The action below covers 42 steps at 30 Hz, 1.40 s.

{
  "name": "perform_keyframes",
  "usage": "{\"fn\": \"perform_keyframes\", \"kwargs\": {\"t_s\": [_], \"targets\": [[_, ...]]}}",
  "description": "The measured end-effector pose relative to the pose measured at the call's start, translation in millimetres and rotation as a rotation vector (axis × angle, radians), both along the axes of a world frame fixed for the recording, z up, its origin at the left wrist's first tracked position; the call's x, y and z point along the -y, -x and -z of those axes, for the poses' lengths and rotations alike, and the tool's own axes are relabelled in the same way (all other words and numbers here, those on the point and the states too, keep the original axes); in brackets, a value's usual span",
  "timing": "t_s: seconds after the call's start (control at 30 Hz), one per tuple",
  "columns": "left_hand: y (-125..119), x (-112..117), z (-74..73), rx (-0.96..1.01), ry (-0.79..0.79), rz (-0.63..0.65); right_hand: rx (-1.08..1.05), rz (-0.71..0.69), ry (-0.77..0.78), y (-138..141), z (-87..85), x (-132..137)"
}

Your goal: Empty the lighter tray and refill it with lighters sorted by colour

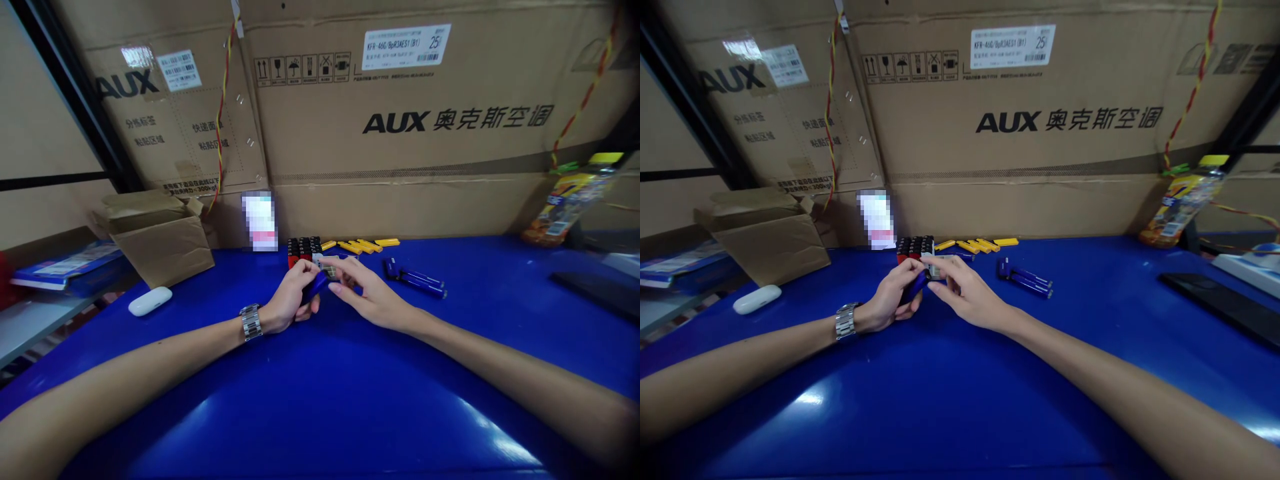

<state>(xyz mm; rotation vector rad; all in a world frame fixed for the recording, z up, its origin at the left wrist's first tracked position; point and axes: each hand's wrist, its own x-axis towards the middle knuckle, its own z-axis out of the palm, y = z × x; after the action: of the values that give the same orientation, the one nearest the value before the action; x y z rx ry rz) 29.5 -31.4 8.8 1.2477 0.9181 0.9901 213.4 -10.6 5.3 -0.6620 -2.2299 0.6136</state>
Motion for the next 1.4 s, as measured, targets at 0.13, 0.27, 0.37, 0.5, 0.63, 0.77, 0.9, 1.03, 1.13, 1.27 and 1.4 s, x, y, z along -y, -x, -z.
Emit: {"fn": "perform_keyframes", "kwargs": {"t_s": [0.13, 0.27, 0.37, 0.5, 0.63, 0.77, 0.9, 1.03, 1.13, 1.27, 1.4], "targets": [[0, 0, 0.7, 0.057, -0.004, 0.058, -0.006, -0.083, -0.086, 4, -0.5, 0], [-3, -2, 1.5, 0.085, -0.029, -0.003, -0.133, 0.023, -0.105, -1, -13.9, -8], [-5, -2, 0.6, 0.046, -0.013, -0.049, -0.163, 0.181, -0.017, -13, -25.6, -29], [-4, -1, 0.0, -0.029, -0.026, -0.003, -0.024, 0.286, -0.048, -20, -26.6, -71], [-4, -1, 0.7, -0.083, -0.060, 0.021, 0.122, 0.313, -0.147, -9, -19.6, -102], [-3, -1, 1.0, -0.123, -0.083, 0.022, 0.288, 0.247, -0.203, 5, -23.5, -112], [-3, -1, 1.7, -0.136, -0.095, 0.031, 0.439, 0.217, -0.208, 10, -37.7, -117], [-3, -2, 2.7, -0.158, -0.096, 0.029, 0.529, 0.143, -0.227, 15, -50.3, -122], [-3, -2, 2.4, -0.166, -0.102, 0.034, 0.576, 0.079, -0.232, 21, -54.6, -124], [-3, -1, 2.0, -0.176, -0.081, 0.036, 0.575, 0.059, -0.198, 24, -54.9, -120], [-4, -2, 1.2, -0.166, -0.074, 0.038, 0.548, 0.078, -0.195, 13, -49.7, -120]]}}
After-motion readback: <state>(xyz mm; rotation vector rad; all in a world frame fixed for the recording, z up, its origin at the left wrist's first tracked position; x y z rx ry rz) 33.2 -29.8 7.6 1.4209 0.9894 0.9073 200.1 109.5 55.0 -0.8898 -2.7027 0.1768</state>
